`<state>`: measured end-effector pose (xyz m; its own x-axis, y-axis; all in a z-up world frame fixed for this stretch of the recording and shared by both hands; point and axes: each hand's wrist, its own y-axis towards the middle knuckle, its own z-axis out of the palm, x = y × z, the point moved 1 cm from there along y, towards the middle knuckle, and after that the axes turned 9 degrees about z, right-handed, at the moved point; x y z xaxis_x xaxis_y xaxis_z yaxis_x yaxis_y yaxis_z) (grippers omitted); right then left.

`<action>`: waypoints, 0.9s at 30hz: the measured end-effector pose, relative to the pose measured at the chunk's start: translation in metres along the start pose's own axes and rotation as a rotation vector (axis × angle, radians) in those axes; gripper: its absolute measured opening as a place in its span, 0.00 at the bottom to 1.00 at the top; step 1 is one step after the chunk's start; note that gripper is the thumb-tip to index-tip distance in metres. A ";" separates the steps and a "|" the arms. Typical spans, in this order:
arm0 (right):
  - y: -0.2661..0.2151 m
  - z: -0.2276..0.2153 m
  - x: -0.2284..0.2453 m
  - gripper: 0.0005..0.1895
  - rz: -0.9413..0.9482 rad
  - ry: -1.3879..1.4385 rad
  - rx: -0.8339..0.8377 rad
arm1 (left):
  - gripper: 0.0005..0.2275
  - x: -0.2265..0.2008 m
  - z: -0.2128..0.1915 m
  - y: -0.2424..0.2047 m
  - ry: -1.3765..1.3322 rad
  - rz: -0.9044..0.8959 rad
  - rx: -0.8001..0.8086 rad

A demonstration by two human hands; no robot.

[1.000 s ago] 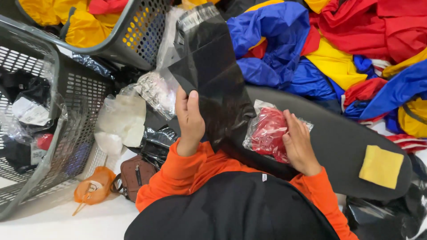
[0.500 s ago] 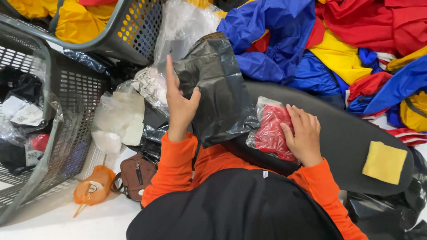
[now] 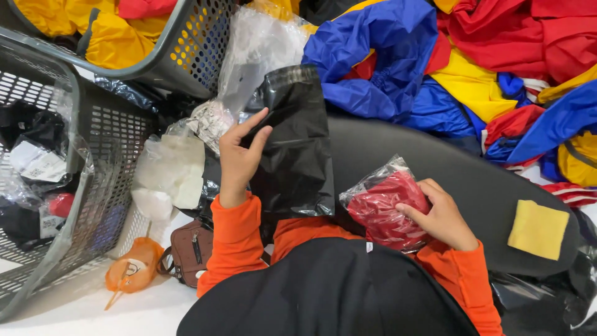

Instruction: Folding a red fabric item, placing it into a clear plastic bag and then a black mailer, followed by trimming loose threads from a yellow fabric item with scissors.

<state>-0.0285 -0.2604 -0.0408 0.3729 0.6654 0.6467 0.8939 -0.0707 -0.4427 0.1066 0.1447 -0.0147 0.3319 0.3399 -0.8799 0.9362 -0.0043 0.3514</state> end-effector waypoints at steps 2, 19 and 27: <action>0.001 0.001 -0.002 0.21 -0.020 0.002 -0.009 | 0.12 -0.007 0.001 0.007 0.016 0.027 -0.075; 0.010 0.007 -0.013 0.19 -0.063 -0.066 -0.038 | 0.19 -0.014 -0.005 0.021 0.435 0.041 0.244; 0.012 0.008 -0.017 0.21 -0.087 -0.112 -0.048 | 0.11 0.009 0.023 0.015 0.956 0.182 0.255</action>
<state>-0.0256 -0.2661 -0.0622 0.2658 0.7491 0.6068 0.9334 -0.0427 -0.3562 0.1261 0.1257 -0.0247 0.3449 0.9258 -0.1546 0.9146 -0.2945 0.2770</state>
